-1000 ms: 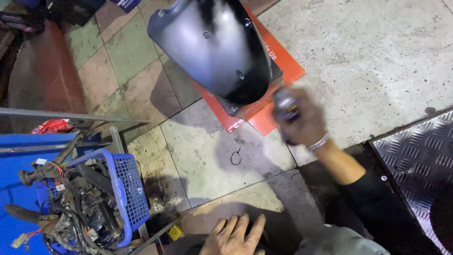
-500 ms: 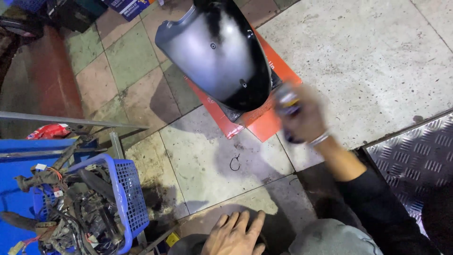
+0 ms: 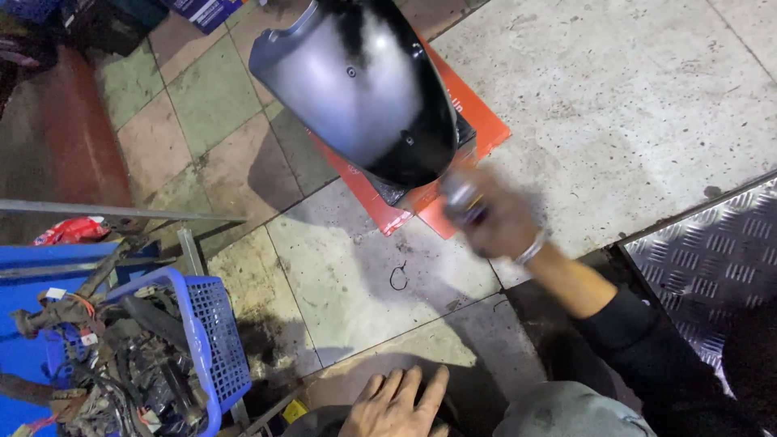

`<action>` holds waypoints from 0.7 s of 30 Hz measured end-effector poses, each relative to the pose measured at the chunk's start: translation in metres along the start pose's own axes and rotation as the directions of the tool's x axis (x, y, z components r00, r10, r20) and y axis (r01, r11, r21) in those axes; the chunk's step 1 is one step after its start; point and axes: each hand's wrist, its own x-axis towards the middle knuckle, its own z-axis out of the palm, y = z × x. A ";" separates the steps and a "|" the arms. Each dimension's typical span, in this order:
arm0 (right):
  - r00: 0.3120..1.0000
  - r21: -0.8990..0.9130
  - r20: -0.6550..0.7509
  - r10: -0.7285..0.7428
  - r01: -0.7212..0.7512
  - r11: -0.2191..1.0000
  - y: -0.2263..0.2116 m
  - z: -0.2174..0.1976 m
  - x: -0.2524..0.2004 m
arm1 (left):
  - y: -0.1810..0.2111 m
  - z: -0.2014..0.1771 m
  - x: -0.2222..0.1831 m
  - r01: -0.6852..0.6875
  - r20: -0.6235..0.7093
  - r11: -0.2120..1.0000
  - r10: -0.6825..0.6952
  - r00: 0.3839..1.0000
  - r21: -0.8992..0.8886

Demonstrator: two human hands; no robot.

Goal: Shaking a spray paint can and applying a coat of paint to a motorcycle body panel.

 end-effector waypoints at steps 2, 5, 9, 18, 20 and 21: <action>0.876 -0.234 -0.482 0.014 -0.144 0.962 0.020 -0.030 0.009 | 0.003 0.001 -0.006 0.019 -0.098 1.000 -0.018 0.995 0.012; 0.886 -0.224 -0.457 -0.075 -0.033 0.974 0.009 -0.030 0.016 | 0.004 -0.004 -0.001 0.033 0.065 0.997 -0.028 0.997 -0.074; 1.000 -0.057 0.001 0.027 -0.027 0.998 -0.022 0.042 -0.009 | 0.006 -0.010 0.011 0.011 0.115 0.996 -0.001 0.993 -0.089; 0.879 -0.134 -0.477 0.009 -0.083 0.988 0.000 -0.024 0.027 | 0.009 -0.043 0.015 0.079 0.247 0.974 -0.024 0.969 -0.214; 0.908 -0.221 -0.419 -0.014 -0.087 0.971 0.000 -0.017 0.029 | 0.008 -0.051 0.024 0.089 0.353 0.967 0.002 0.935 -0.241; 0.907 -0.224 -0.421 -0.011 -0.092 0.970 -0.015 0.002 0.027 | 0.008 -0.048 0.025 0.083 0.355 0.967 0.008 0.935 -0.242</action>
